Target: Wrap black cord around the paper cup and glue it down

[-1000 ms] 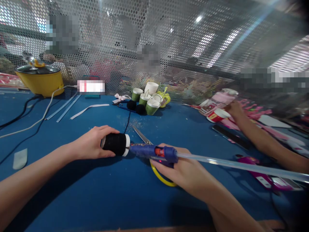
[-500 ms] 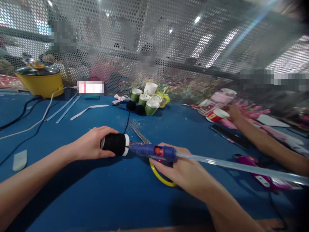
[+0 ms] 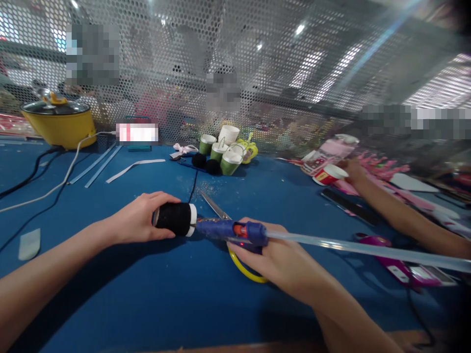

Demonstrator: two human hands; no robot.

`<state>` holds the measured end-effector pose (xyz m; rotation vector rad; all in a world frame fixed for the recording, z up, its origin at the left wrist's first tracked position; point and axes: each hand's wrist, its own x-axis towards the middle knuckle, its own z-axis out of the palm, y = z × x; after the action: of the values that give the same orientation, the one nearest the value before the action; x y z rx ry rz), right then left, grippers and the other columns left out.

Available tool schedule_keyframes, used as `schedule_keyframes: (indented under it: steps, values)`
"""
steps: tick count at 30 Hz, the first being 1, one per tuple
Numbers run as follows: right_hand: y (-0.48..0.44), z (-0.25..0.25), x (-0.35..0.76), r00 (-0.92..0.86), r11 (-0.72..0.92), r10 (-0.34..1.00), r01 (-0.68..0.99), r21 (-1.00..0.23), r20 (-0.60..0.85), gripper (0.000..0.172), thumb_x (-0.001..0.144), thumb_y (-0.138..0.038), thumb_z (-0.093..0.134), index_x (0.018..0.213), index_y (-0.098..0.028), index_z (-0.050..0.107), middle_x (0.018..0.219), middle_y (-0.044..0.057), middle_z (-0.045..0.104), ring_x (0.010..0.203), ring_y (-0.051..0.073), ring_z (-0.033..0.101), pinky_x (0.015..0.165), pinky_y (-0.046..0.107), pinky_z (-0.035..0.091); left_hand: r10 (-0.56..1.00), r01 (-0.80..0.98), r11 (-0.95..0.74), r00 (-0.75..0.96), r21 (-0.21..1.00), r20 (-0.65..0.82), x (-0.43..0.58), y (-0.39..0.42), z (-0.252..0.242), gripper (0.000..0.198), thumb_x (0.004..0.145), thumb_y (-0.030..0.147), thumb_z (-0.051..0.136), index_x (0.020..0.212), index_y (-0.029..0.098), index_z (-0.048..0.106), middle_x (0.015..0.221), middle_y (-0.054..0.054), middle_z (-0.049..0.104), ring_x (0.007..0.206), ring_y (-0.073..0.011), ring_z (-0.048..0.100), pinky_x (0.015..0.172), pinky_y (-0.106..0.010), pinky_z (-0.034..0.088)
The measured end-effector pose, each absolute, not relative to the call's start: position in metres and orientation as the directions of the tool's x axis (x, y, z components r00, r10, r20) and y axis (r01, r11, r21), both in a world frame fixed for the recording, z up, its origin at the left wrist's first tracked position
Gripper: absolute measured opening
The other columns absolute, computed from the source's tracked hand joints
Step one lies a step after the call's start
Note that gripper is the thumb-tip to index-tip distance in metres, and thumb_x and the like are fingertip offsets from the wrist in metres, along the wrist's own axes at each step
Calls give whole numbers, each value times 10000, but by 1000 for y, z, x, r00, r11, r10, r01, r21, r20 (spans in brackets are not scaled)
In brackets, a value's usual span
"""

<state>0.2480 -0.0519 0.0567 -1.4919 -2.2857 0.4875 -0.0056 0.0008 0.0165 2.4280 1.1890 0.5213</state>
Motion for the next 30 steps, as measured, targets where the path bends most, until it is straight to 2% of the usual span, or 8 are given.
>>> schedule_keyframes:
  steps: [5, 10, 12, 14, 18, 23, 27, 30]
  values:
    - [-48, 60, 248, -296, 316, 948, 814, -487, 120, 136, 762, -288, 516, 704, -192, 593, 707, 30, 628, 644, 177, 579, 608, 293, 438, 776, 630, -604, 604, 488, 180, -7, 1, 15, 509, 678, 328, 662, 1141, 218, 479, 1087, -63, 587, 964, -237, 566, 807, -351, 431]
    - [-34, 65, 254, -137, 60, 989, 698, -713, -50, 246, 730, -369, 573, 582, -182, 516, 436, -39, 499, 389, 106, 467, 436, 245, 396, 744, 610, -649, 633, 455, 212, -7, 1, 16, 503, 697, 297, 654, 1153, 228, 451, 1116, -59, 561, 998, -239, 540, 845, -364, 395]
    - [-21, 63, 260, -85, 33, 996, 590, -807, -21, 246, 688, -358, 630, 579, -175, 506, 458, -36, 515, 415, 96, 479, 460, 236, 411, 738, 603, -659, 635, 450, 228, -6, -1, 16, 497, 702, 294, 650, 1151, 229, 447, 1125, -53, 553, 1012, -241, 531, 856, -366, 385]
    - [-5, 56, 266, 5, 25, 999, 524, -851, 33, 218, 661, -344, 665, 648, -161, 548, 584, 6, 598, 521, 115, 547, 510, 238, 441, 732, 596, -667, 638, 447, 240, -4, -3, 17, 494, 703, 298, 649, 1148, 230, 446, 1126, -49, 551, 1018, -243, 526, 861, -368, 381]
    - [30, 32, 279, 125, -53, 992, 603, -796, 29, 273, 752, -380, 584, 607, -152, 541, 578, 31, 600, 489, 94, 533, 491, 225, 435, 706, 581, -697, 660, 420, 258, -2, -6, 16, 507, 701, 276, 646, 1159, 232, 434, 1143, -58, 542, 1025, -249, 518, 885, -397, 357]
    - [58, 10, 285, 176, -117, 984, 674, -730, 5, 372, 752, -392, 585, 467, -182, 470, 381, 4, 474, 357, 111, 456, 391, 247, 350, 673, 555, -731, 681, 396, 288, 0, -9, 16, 521, 697, 257, 646, 1169, 231, 426, 1172, -75, 526, 1051, -262, 505, 903, -419, 333]
    - [53, 19, 270, 124, -9, 985, 722, -691, 116, 370, 702, -323, 657, 415, -190, 465, 450, 27, 514, 547, 142, 540, 521, 250, 380, 659, 549, -748, 682, 372, 317, 0, -10, 16, 503, 717, 268, 626, 1175, 222, 425, 1188, -96, 520, 1076, -271, 491, 898, -420, 335]
    - [38, 33, 244, 9, 85, 991, 718, -691, 132, 350, 738, -409, 607, 472, -183, 573, 585, 53, 608, 671, 162, 568, 621, 267, 402, 641, 544, -765, 691, 344, 334, 1, -11, 14, 498, 723, 277, 619, 1181, 216, 433, 1194, -107, 519, 1075, -274, 491, 898, -418, 338]
